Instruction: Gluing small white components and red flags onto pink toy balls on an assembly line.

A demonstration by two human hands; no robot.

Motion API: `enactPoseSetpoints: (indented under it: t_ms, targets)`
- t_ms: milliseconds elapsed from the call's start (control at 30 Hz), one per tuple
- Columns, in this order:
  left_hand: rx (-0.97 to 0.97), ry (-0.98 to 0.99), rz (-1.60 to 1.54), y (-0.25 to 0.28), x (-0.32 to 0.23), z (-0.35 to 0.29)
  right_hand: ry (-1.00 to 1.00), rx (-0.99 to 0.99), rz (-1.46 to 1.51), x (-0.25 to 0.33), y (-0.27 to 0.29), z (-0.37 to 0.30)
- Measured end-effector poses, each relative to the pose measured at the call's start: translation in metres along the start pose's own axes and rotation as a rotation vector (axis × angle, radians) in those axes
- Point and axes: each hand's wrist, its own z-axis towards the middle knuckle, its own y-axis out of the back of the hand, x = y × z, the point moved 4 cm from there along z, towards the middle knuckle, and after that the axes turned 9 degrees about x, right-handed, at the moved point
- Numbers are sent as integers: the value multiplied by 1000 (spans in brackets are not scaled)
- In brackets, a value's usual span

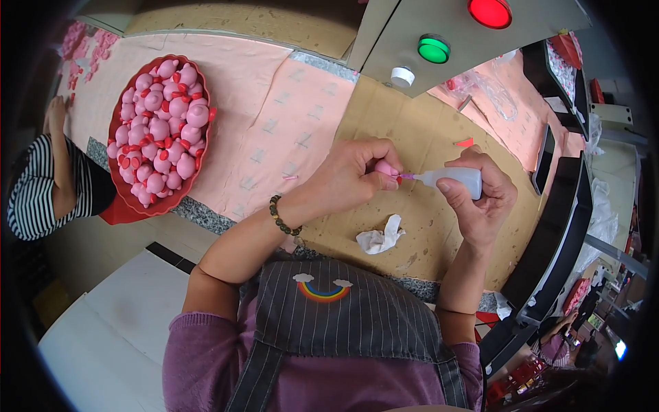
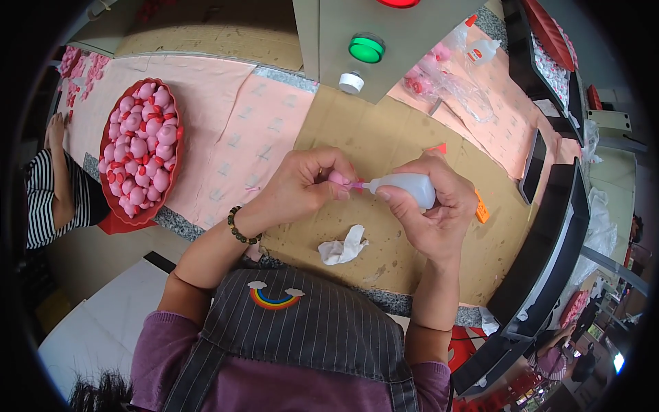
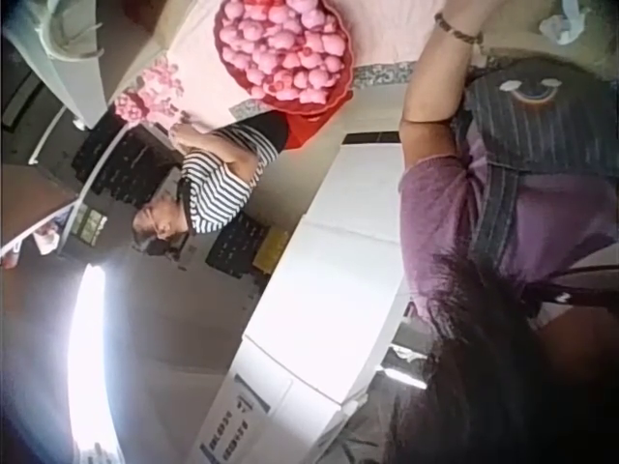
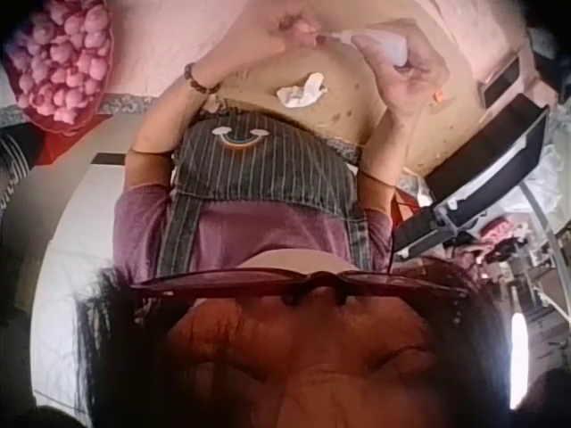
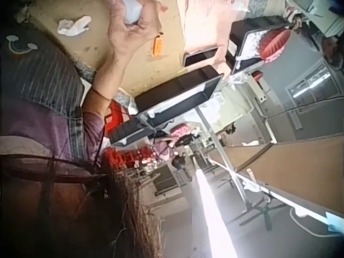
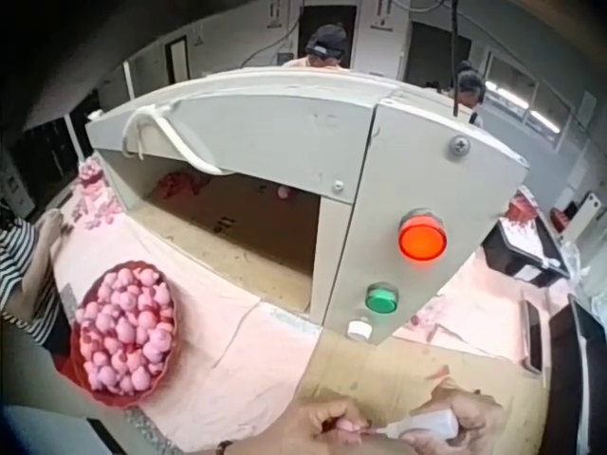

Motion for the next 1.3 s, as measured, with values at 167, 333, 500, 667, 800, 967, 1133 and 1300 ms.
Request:
enactPoseSetpoints:
  t_ms: [167, 333, 500, 667, 800, 967, 1133, 1300]
  targets:
    - [-8, -10, 10, 0, 1, 0, -28, 21, 2, 2, -1, -2]
    - [-4, -28, 16, 1, 0, 0, -40, -22, -27, 4, 4, -2]
    - [-13, -30, -8, 1, 1, 0, -79, -47, -25, 6, 9, -4]
    - [-37, 27, -84, 2, -4, 2, 11, -312, 306, -29, 45, -11]
    - [-44, -20, -255, 5, -5, 0, -156, -362, 271, -58, 47, -26]
    - [-2, -112, -192, 4, -2, 1, -270, -502, 93, -78, 27, -49]
    - [-19, -185, -44, 2, -4, -3, -373, -525, -377, -73, 28, -72]
    - [-67, -137, -122, -1, -12, -6, -249, -578, -543, -57, 22, -97]
